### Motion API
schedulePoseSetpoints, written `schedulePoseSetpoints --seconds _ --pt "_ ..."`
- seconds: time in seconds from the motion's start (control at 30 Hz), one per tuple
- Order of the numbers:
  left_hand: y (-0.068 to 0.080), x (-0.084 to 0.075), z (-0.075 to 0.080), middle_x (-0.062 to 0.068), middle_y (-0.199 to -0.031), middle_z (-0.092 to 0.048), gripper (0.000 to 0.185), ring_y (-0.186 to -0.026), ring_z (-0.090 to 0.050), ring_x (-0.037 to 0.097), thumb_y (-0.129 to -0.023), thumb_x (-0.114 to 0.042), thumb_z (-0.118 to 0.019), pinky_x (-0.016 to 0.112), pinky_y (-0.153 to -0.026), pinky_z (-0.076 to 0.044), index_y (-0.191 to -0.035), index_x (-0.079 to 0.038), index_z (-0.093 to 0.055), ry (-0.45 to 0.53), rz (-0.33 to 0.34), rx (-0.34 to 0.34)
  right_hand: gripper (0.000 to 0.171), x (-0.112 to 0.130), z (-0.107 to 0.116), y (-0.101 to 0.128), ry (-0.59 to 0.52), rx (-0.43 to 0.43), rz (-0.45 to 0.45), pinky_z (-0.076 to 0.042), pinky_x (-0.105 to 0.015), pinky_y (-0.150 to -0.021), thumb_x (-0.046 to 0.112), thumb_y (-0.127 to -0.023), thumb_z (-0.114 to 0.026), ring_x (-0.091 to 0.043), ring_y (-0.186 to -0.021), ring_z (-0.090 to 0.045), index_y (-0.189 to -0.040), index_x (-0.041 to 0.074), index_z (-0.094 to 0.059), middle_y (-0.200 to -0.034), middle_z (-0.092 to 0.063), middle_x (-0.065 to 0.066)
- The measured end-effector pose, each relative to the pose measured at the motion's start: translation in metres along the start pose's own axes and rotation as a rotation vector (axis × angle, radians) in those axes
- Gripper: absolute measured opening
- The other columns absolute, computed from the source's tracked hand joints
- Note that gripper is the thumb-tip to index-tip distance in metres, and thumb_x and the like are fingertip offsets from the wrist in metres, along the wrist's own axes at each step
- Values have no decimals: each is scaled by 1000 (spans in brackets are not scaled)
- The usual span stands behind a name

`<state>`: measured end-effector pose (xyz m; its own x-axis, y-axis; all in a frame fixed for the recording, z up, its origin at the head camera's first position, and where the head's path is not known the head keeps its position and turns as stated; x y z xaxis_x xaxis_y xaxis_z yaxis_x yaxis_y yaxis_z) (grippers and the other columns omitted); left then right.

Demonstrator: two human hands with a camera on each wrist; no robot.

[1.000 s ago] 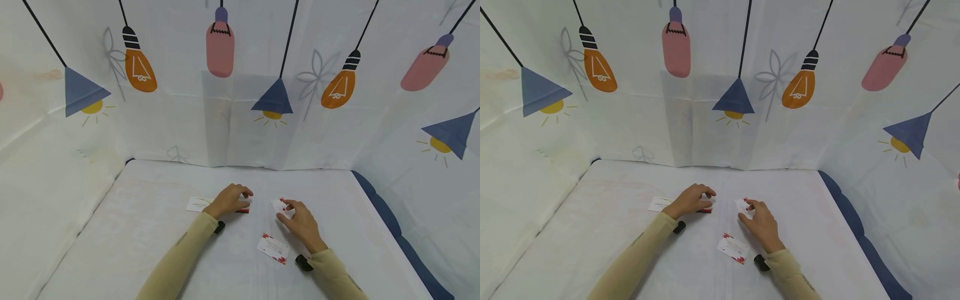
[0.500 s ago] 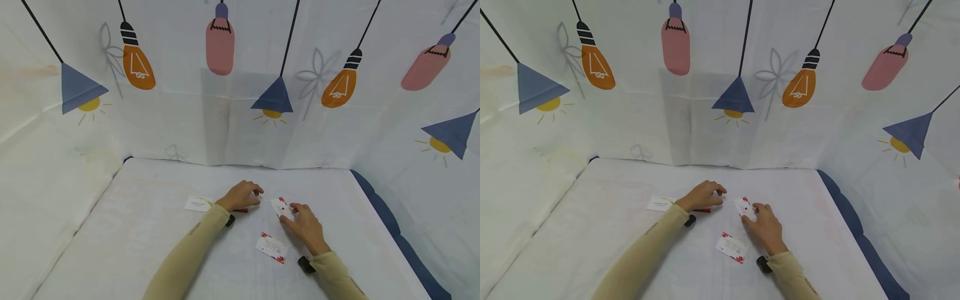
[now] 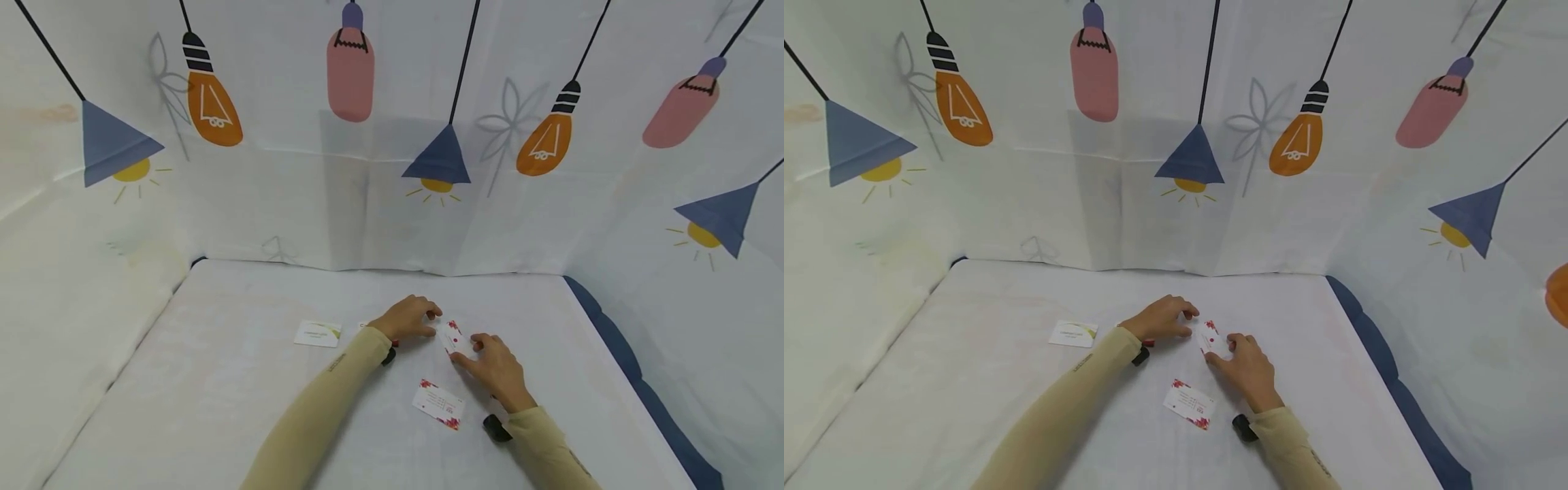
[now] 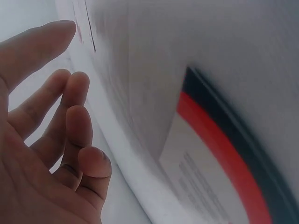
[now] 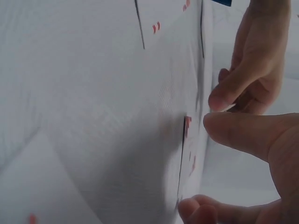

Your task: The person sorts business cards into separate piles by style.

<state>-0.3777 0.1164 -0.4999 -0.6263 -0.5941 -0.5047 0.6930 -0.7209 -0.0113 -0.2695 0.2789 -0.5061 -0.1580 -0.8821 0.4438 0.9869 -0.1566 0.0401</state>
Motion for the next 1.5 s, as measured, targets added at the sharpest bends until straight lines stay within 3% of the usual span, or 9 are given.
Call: schedulePoseSetpoints --seconds 0.5,1.0,1.23,1.5 --pt "-15 -13 -15 1 -118 -63 52 -105 -57 13 -88 -26 -79 27 -96 -45 -135 -12 -64 -28 13 19 66 3 -4 -5 46 45 -5 -50 -40 -66 48 -80 -83 -21 -81 -57 -124 2 -66 -107 -63 -9" --pt "-11 -12 -16 0 -113 -61 54 -98 -54 11 -88 -25 -77 27 -92 -46 -138 -12 -63 -28 48 40 62 4 -8 -8 -16 67 -2 -48 -42 -73 40 -81 -84 -24 -86 -55 -126 5 -62 -110 -59 -11" --pt "-7 -6 -19 -3 -109 -59 54 -96 -53 10 -88 -26 -77 25 -89 -45 -138 -15 -62 -21 62 37 59 6 -7 -5 -39 46 58 -49 -46 -74 35 -81 -85 -26 -91 -59 -127 10 -58 -113 -64 -13" --pt "-2 -3 -14 -3 -108 -59 53 -95 -54 10 -87 -27 -79 26 -87 -46 -136 -17 -61 5 63 12 56 8 -8 -5 -120 83 57 -48 -41 -70 28 -85 -83 -23 -84 -63 -132 16 -55 -100 -70 -8"
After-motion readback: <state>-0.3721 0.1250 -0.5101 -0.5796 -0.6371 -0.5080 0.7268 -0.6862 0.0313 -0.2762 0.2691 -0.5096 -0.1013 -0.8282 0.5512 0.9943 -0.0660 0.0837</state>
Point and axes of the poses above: each hand's wrist, its own y-axis away from the middle knuckle, its own z-axis out of the back of the hand, x = y × z, the point moved 7 cm from there along -y, towards the middle knuckle
